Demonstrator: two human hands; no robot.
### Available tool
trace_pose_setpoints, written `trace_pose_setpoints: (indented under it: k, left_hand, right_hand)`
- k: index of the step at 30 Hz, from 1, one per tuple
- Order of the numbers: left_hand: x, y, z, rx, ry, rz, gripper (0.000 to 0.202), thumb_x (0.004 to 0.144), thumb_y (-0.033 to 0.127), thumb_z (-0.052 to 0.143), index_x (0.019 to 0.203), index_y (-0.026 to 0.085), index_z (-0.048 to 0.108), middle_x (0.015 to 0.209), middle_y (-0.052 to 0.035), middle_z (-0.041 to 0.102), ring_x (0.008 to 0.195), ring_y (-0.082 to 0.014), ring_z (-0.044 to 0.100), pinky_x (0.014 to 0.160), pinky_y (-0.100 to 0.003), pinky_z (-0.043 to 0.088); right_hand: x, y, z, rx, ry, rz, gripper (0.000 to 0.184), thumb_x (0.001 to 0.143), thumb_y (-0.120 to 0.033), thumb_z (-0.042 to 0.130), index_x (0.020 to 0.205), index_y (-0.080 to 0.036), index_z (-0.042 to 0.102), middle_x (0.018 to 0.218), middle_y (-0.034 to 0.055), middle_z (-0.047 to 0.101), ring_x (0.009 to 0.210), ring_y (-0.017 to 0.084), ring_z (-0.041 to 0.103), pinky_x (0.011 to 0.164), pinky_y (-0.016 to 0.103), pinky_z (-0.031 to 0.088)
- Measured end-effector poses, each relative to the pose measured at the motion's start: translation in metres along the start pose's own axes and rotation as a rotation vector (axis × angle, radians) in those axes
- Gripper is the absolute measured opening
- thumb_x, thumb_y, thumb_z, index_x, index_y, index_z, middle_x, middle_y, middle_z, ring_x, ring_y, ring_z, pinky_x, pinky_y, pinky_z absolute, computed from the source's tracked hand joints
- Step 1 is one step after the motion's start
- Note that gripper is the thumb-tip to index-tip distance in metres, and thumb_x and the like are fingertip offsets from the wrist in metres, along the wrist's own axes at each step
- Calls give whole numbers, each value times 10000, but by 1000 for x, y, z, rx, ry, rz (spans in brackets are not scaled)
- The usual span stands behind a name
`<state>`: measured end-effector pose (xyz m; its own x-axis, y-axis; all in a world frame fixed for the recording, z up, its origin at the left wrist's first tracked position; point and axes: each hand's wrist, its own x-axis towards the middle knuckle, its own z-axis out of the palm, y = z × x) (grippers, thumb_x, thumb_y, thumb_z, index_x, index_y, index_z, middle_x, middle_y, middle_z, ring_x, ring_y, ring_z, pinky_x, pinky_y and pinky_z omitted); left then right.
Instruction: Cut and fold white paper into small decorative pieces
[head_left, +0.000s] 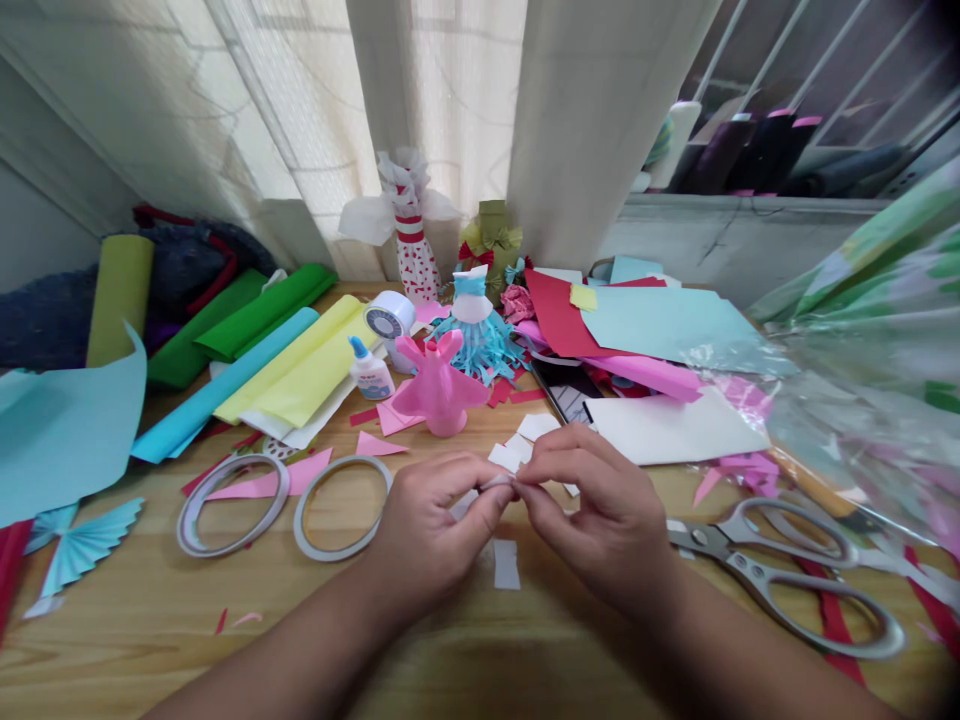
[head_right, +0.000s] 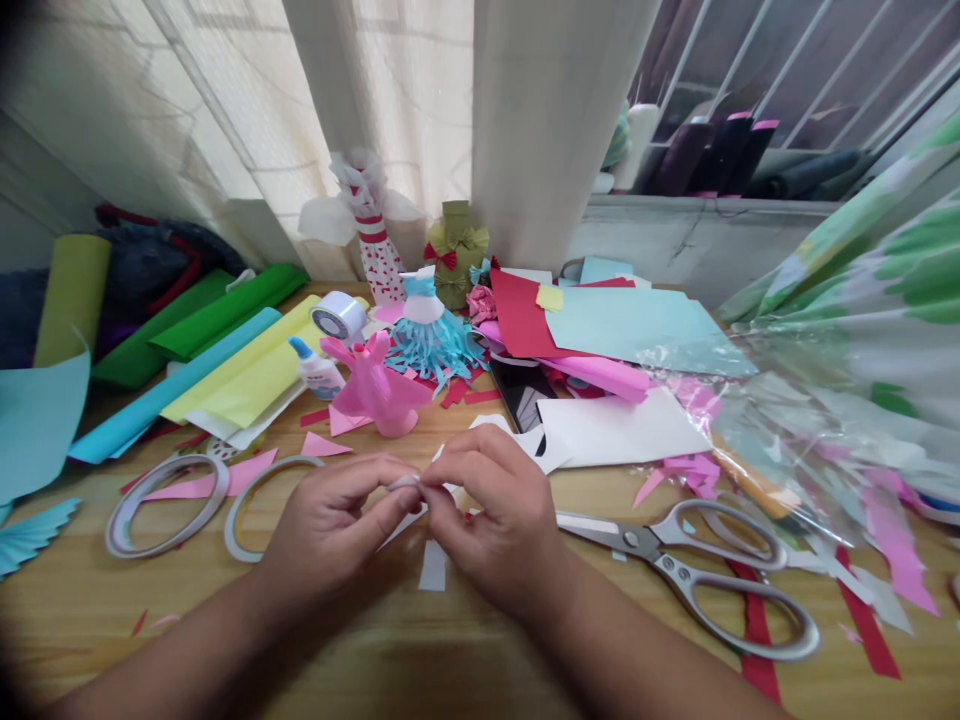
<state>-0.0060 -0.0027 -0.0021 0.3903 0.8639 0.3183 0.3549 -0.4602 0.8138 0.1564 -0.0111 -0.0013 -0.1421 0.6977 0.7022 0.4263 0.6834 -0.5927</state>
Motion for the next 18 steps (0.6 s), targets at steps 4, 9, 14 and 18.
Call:
trace_pose_setpoints:
  k: [4,9,14,18]
  left_hand:
    - [-1,0,0,-13,-13,0,153,826,167,546,758,144,682,692,-25,675,627,-130,594,600,-222,437]
    - [-2,0,-1,-64,-48,-35,178,839,186,520,776,147,682,711,-35,680,653,-149,606,621,-239,444]
    - [0,2,-3,-169,-78,-97,176,834,214,527,821,161,694,741,-32,684,676,-159,617,634,-252,456]
    - [1,2,-4,-210,-97,-105,193,852,237,520,846,160,697,775,-32,692,712,-157,626,669,-250,461]
  right_hand:
    - [0,-1,0,-20,-1,-17,188,729,-34,582,792,-202,637,730,38,583,671,154,564,574,280,485]
    - [0,-1,1,-32,2,-36,180,749,-52,576,807,-207,648,728,38,589,658,153,563,565,281,491]
    - [-1,-1,0,-44,-4,-43,168,749,-67,587,815,-206,654,733,43,596,654,156,568,553,281,488]
    - [-2,0,-1,-52,-6,-42,165,748,-69,595,820,-208,649,730,41,591,656,154,563,555,282,486]
